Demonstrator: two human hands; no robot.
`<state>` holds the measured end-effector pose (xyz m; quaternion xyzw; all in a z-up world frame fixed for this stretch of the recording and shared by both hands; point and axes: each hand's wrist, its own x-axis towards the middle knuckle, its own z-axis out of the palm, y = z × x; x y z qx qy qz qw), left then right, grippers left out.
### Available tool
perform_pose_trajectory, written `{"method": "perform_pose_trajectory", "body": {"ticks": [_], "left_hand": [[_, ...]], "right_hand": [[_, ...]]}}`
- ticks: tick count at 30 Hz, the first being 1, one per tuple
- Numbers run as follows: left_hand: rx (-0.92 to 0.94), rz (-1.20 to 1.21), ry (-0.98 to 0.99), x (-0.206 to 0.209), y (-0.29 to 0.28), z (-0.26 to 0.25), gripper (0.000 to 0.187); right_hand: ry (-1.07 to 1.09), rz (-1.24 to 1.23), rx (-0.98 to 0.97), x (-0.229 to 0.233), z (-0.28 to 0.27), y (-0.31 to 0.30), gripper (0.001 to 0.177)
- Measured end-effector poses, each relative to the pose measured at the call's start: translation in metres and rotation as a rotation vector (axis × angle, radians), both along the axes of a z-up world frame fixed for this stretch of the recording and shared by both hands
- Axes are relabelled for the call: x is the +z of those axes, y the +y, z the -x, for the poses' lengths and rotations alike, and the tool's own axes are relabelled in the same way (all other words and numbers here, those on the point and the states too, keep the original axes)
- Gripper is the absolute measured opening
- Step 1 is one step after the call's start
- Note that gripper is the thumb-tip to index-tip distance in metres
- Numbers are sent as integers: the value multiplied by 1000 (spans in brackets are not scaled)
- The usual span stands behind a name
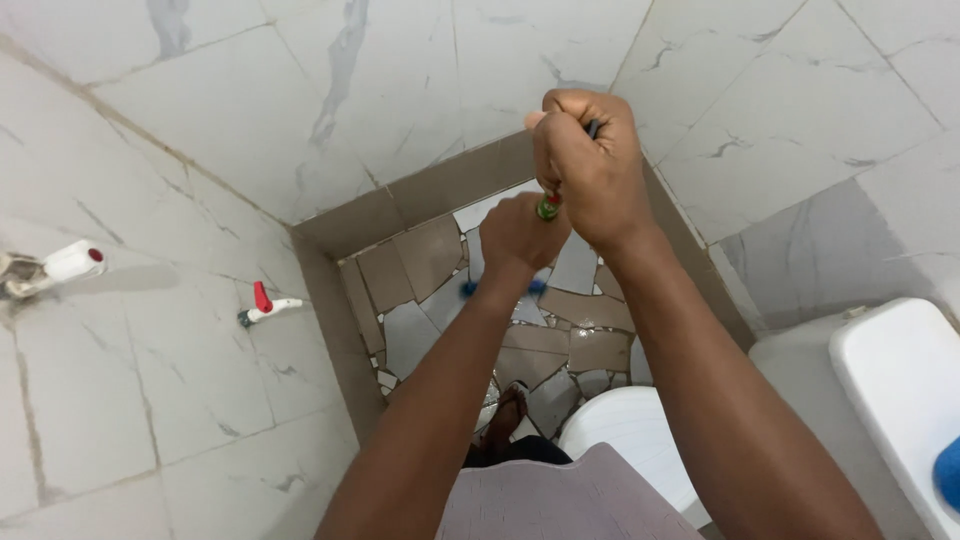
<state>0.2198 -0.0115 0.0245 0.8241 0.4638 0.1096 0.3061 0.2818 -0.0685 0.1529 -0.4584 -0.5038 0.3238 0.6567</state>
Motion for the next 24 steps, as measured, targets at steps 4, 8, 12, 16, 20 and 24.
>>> {"method": "perform_pose_trajectory", "body": {"ticks": [4,8,12,16,20,24], "left_hand": [[-29,-201,-156,-43,20,-26,45],[-125,-10,-198,-79,45,-48,36],[-250,26,-311,-130,51,-63,37],[-155,-44,-181,-122,30,-66,34],[-163,-70,-117,-76,18,-61,33],[-261,-188,-117,-89,4,-55,38]], "right_hand": [[-83,-19,-48,-13,-13,4,42],[-117,40,-65,-46,-31,11,42],[-165,88,-52,-83,-48,10,43],[-150,92,-90,-72,-54,5,42],[-101,171,-81,-52,-59,6,45],[-65,251,-90,-40,-69,4,44]]}}
